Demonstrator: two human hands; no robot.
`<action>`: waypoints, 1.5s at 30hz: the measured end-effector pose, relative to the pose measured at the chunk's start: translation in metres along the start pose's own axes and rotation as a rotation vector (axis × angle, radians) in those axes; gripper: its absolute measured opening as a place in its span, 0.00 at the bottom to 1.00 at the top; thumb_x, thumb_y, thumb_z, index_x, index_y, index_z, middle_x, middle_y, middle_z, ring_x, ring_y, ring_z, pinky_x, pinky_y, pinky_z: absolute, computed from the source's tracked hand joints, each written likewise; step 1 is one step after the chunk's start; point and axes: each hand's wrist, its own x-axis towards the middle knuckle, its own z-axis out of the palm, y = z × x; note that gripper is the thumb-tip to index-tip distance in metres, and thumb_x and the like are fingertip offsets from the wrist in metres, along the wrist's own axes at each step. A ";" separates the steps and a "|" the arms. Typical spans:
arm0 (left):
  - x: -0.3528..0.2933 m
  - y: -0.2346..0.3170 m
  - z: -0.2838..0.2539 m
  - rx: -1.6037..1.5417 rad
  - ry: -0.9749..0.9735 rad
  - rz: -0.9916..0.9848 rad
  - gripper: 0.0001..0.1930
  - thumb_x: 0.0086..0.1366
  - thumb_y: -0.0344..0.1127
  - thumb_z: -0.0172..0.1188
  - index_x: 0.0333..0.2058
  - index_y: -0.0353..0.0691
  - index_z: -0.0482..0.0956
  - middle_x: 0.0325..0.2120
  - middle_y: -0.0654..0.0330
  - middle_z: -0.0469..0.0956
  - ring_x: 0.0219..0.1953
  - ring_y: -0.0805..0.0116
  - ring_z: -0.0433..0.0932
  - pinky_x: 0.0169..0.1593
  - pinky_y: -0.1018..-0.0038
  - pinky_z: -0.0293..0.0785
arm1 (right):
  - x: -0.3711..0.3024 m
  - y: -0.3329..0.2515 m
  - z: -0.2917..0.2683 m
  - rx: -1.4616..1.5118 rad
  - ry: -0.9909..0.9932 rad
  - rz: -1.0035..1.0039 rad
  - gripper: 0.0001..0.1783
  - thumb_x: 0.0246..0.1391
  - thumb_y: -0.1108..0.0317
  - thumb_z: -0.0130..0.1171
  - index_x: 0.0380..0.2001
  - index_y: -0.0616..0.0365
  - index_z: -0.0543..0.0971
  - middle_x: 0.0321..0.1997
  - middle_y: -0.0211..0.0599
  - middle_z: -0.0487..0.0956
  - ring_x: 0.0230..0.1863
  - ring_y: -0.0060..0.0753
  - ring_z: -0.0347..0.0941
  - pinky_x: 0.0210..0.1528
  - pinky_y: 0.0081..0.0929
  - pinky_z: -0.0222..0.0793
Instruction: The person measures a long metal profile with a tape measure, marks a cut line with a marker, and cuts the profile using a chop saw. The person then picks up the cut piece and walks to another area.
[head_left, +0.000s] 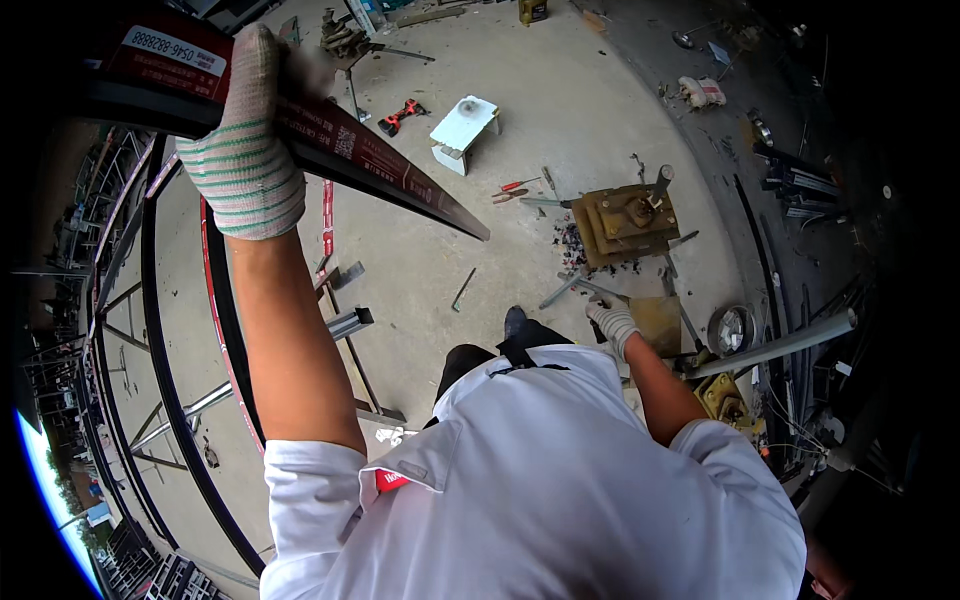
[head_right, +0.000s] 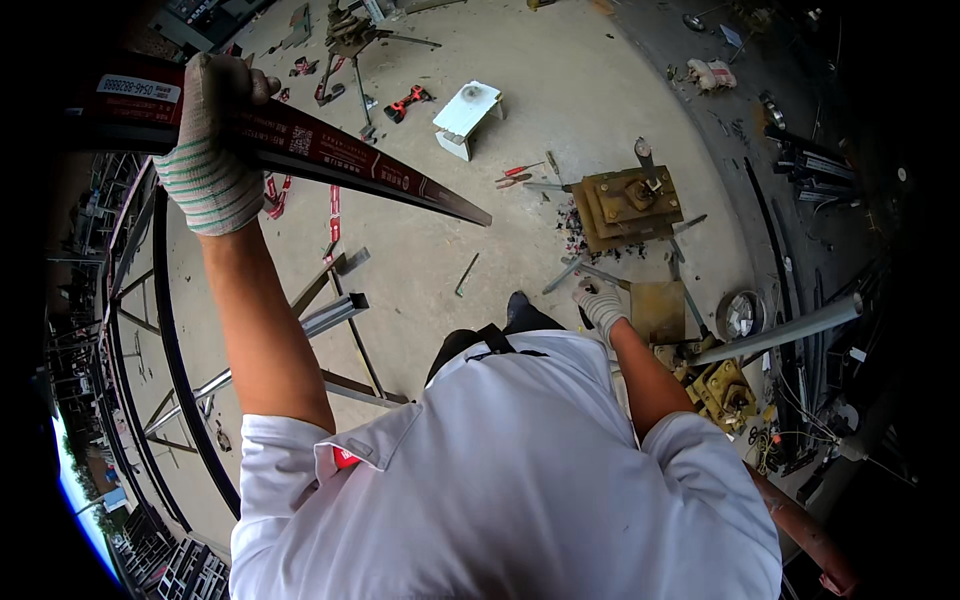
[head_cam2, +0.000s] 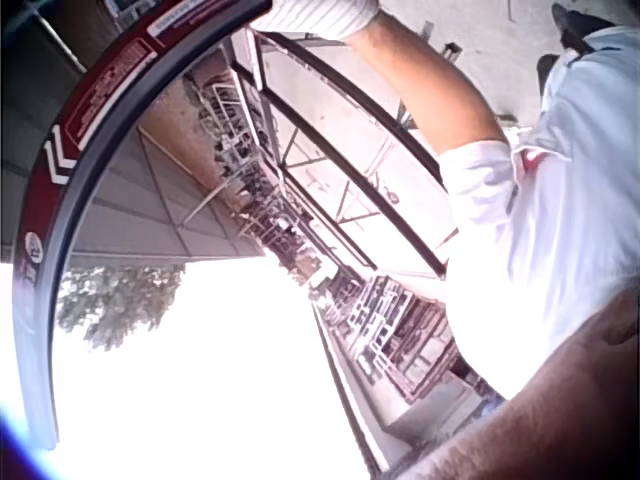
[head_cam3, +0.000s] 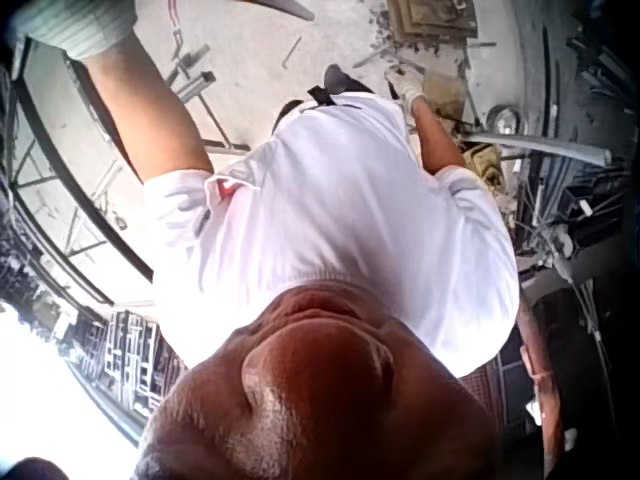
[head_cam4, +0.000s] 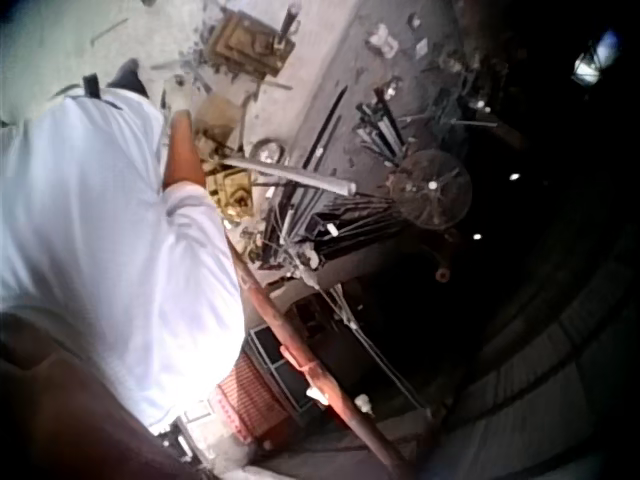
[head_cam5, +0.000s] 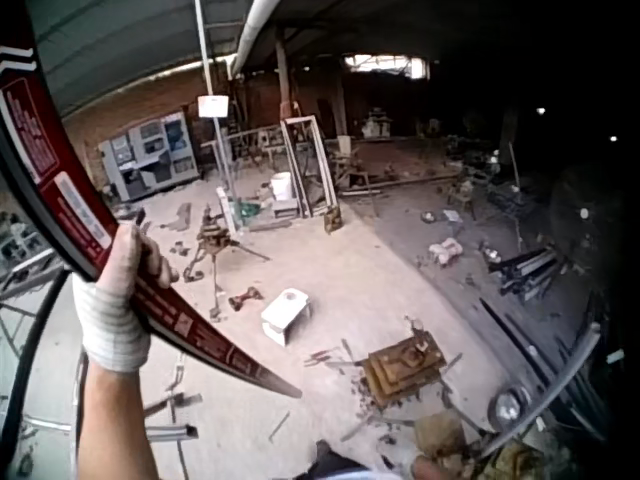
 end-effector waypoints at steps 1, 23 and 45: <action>0.022 -0.015 -0.001 0.001 0.000 0.002 0.15 0.64 0.44 0.72 0.39 0.38 0.85 0.29 0.59 0.84 0.31 0.67 0.86 0.39 0.69 0.85 | 0.013 -0.027 -0.004 0.027 -0.033 0.066 0.17 0.59 0.60 0.66 0.46 0.60 0.84 0.37 0.39 0.83 0.40 0.33 0.79 0.46 0.30 0.75; 0.440 -0.318 0.184 -0.513 -0.858 -0.144 0.12 0.74 0.43 0.61 0.40 0.40 0.75 0.30 0.63 0.72 0.36 0.70 0.73 0.48 0.68 0.72 | 0.147 -0.192 0.100 0.982 0.642 0.564 0.08 0.65 0.66 0.62 0.40 0.59 0.83 0.27 0.35 0.82 0.24 0.26 0.76 0.28 0.25 0.72; 0.436 -0.525 0.569 -0.201 -1.377 0.071 0.09 0.71 0.36 0.65 0.32 0.40 0.77 0.23 0.65 0.74 0.23 0.76 0.71 0.29 0.75 0.69 | 0.290 -0.269 0.012 1.392 1.138 0.646 0.10 0.64 0.62 0.58 0.34 0.56 0.82 0.26 0.32 0.80 0.16 0.23 0.68 0.14 0.26 0.62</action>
